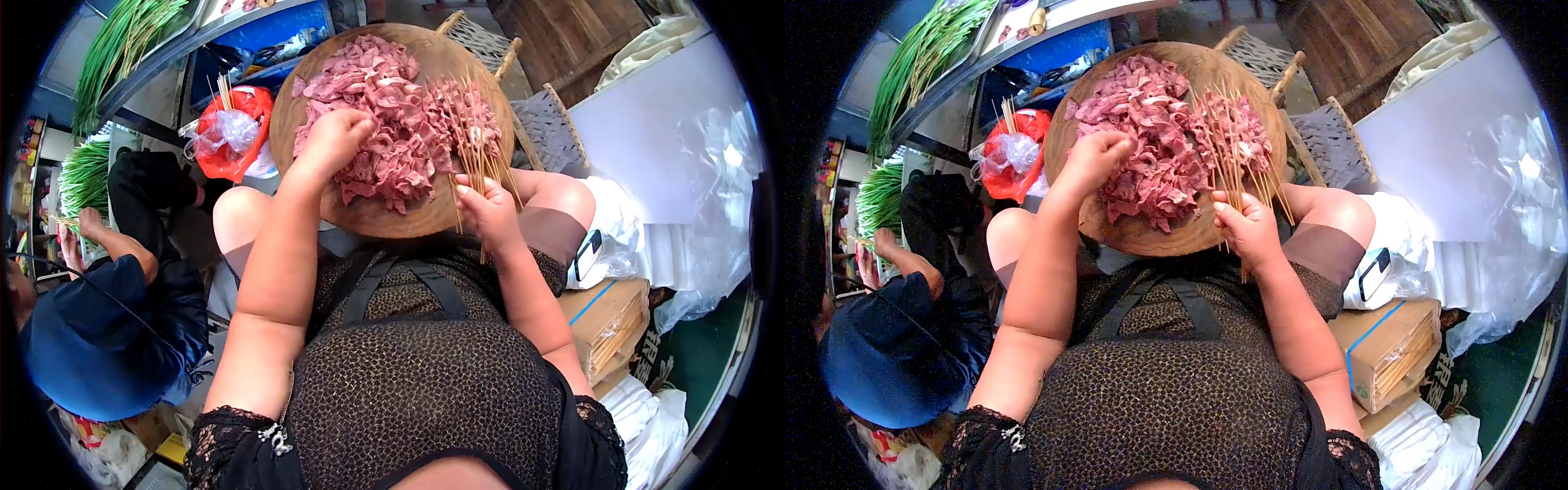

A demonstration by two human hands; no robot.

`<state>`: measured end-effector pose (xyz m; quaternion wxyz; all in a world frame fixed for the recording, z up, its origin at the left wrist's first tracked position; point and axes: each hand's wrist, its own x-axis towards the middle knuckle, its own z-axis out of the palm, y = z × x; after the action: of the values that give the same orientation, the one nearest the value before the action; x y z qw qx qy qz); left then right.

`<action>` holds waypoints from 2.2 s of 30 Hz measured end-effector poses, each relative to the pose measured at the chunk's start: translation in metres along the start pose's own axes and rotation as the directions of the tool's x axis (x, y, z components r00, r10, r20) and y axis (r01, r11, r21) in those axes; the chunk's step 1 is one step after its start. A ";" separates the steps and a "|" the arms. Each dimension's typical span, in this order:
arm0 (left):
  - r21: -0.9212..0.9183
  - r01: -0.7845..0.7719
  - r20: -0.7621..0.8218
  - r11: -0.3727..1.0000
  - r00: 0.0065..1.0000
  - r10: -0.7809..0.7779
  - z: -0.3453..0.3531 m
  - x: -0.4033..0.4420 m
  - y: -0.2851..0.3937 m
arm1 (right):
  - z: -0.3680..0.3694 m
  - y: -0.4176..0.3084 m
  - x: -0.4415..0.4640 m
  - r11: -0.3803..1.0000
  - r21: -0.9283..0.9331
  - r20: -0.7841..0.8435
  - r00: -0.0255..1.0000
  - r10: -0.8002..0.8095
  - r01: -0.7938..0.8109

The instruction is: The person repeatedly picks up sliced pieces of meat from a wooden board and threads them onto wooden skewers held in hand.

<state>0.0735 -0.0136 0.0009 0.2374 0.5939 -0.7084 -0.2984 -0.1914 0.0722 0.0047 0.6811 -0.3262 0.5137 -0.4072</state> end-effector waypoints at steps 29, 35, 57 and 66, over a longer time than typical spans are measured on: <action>-0.987 0.075 0.032 0.145 0.959 -0.281 0.006 0.008 0.007 | 0.015 0.012 -0.007 0.984 -0.167 0.040 0.997 -0.063 0.069; -0.988 0.141 0.121 0.068 0.965 -0.232 0.002 0.005 0.011 | 0.015 0.022 -0.004 0.941 -0.273 0.027 0.979 -0.201 0.201; -0.983 0.184 0.184 -0.008 0.982 -0.042 0.013 -0.002 0.024 | 0.026 0.002 0.000 0.998 0.002 0.086 0.994 0.061 -0.062; -0.985 -0.037 -0.001 -0.169 0.979 -0.205 0.020 0.014 0.009 | 0.029 0.016 -0.007 0.985 -0.127 0.122 0.984 0.130 -0.114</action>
<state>0.0512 -0.0235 -0.0071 0.6408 0.2694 -0.1683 -0.6989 -0.1614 0.0861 0.0017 0.7161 -0.3602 0.5107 -0.3108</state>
